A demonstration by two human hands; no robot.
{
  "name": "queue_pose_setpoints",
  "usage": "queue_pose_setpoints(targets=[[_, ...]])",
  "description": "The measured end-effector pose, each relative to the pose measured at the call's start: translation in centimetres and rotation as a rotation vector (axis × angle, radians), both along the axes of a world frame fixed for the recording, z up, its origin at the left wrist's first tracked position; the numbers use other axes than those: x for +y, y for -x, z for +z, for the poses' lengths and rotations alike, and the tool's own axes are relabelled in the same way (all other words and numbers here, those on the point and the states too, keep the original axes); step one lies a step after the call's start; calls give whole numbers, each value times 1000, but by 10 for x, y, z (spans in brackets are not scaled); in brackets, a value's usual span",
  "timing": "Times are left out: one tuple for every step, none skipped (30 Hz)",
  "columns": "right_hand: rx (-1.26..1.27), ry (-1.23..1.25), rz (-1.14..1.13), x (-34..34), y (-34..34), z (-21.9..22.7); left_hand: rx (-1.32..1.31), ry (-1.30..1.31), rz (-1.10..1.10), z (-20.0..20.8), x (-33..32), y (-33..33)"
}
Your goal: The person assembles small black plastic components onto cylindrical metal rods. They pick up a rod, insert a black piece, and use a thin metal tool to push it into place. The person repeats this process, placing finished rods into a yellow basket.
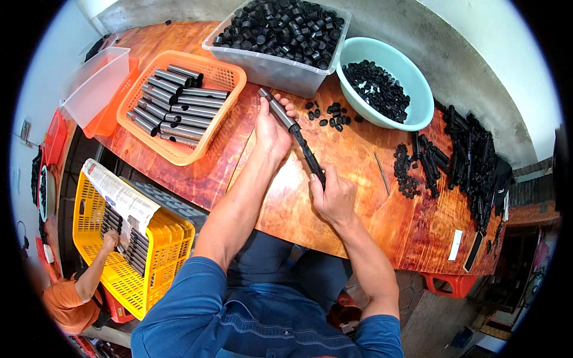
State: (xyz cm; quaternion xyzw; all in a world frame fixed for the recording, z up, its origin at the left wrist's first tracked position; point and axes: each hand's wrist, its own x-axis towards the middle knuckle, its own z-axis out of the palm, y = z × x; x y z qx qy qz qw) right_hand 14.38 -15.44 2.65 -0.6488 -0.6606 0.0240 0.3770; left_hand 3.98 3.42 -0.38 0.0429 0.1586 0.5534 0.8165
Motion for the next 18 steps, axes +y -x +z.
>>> queue_pose_setpoints(targets=[[11,10,1,0,0,1,14,-5,-6,1,-1,0],[21,20,3,0,0,2,27,-12,-12,1,-1,0],[32,29,4,0,0,3,16,-19,-7,1,-1,-1],[35,29,4,-1,0,3,5,-26,-3,1,-1,-1],[39,27,3,-1,0,3,-5,-35,2,4,-2,-2],[43,25,3,-1,0,3,30,-54,6,6,-4,-2],[45,13,1,-1,0,3,64,-74,9,8,-6,-3],[48,1,-1,-1,0,3,99,-93,11,11,-9,-4],[50,-10,-4,-1,0,3,98,-115,-4,12,-11,-6],[59,-5,-8,0,1,2,97,-137,-19,13,-13,-7],[66,1,-13,1,2,2,95,-158,-34,15,-16,-8],[73,7,-18,1,2,2,94,-170,-53,17,-20,-11],[77,5,-17,1,1,1,93,-168,-52,19,-23,-11],[79,2,-16,1,0,0,91,-167,-51,23,-25,-12],[81,-1,-15,1,0,-1,89,-165,-49,24,-27,-12],[94,8,-22,0,0,-1,94,-184,-63,25,-29,-13],[107,18,-27,0,0,0,100,-202,-75,25,-30,-13],[121,27,-32,-1,0,0,106,-220,-87,25,-31,-13]])
